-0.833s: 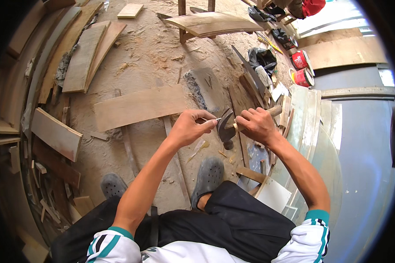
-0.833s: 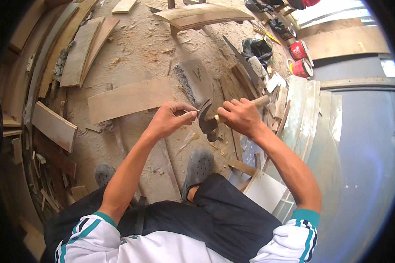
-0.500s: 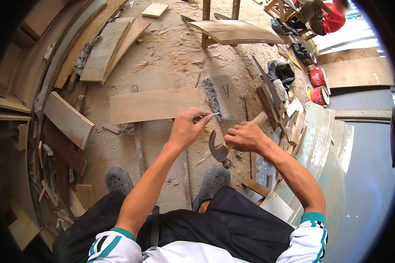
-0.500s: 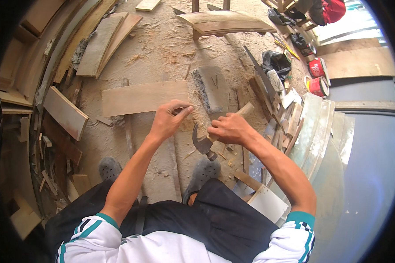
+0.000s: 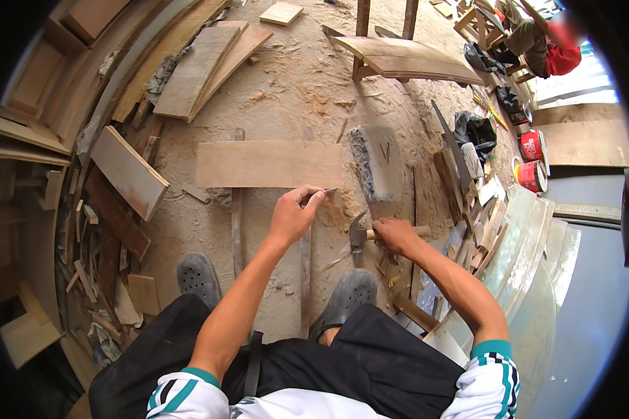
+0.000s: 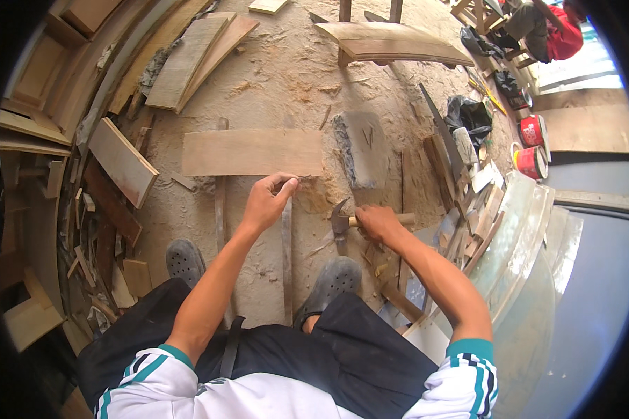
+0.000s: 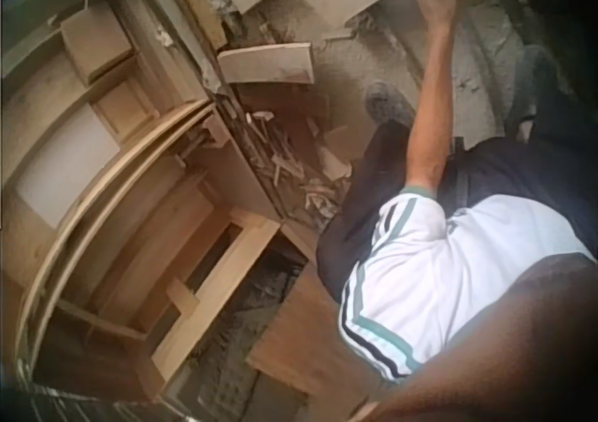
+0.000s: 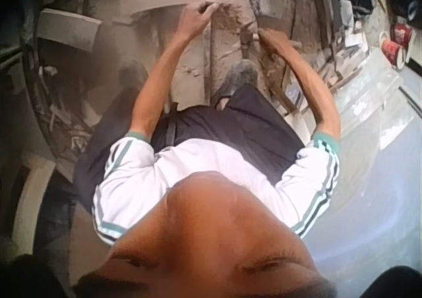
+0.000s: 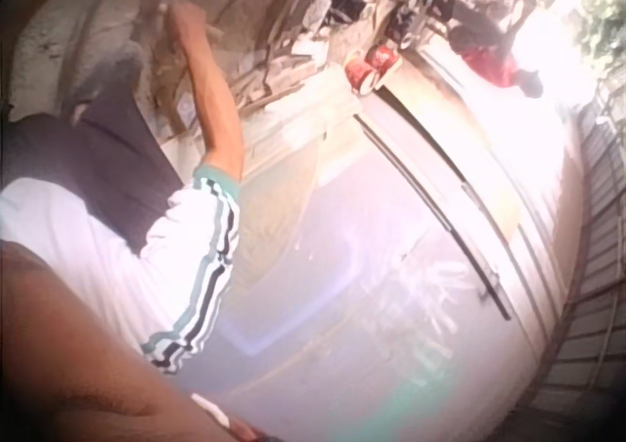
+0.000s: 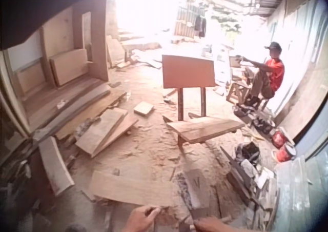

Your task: The person sits on the floor and assembles a wooden chair by nailing a plank to the frame. They position the plank, hammer nails into it, and repeatedly adjust the plank and frame to ensure alignment.

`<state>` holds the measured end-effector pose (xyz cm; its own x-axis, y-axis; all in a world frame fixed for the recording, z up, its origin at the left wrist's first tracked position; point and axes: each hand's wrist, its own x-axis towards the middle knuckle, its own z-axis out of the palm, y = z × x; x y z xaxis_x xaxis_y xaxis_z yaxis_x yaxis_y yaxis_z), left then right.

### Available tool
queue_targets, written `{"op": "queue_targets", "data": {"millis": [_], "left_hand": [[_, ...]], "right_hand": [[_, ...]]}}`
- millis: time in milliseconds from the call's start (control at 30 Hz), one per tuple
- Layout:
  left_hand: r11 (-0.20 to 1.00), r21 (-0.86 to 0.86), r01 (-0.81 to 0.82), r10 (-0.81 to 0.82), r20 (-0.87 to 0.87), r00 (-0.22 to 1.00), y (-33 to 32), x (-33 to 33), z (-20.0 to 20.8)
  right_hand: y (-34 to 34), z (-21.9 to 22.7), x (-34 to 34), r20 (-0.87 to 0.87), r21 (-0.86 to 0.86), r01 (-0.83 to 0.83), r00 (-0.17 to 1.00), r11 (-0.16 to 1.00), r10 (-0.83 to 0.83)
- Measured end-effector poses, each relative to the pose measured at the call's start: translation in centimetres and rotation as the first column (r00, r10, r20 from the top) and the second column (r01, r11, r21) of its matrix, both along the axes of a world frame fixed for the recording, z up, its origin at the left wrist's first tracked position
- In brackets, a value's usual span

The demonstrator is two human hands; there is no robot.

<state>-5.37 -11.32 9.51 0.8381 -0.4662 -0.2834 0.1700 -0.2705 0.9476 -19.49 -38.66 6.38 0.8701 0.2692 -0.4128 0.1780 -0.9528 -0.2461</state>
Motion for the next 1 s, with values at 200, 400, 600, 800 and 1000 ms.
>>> {"op": "queue_targets", "data": {"millis": [200,400,600,800,1000], "left_hand": [[0.999,0.015,-0.037,0.036,0.027,0.999,0.4,-0.2,-1.4],[0.996,-0.091,-0.025,0.028,0.032,0.999,0.1,0.0,-1.7],[0.997,0.030,-0.072,0.067,0.147,0.987,1.1,1.1,-2.3],[0.939,0.167,-0.301,0.160,0.561,0.812,1.5,3.3,-3.5],[0.937,0.181,-0.298,-0.008,0.865,0.501,0.9,10.8,-5.5]], "right_hand": [[4.8,2.6,4.3,-0.056,0.363,0.372,0.924,0.854,-0.379],[11.6,3.6,8.4,-0.601,0.700,0.714,0.615,0.037,-0.511],[13.5,2.2,10.6,-0.638,0.699,0.707,0.545,-0.112,-0.543],[14.2,0.9,12.4,-0.352,0.758,0.623,0.639,0.193,-0.684],[16.9,0.2,14.2,-0.134,0.795,0.532,0.624,0.292,-0.770]]}}
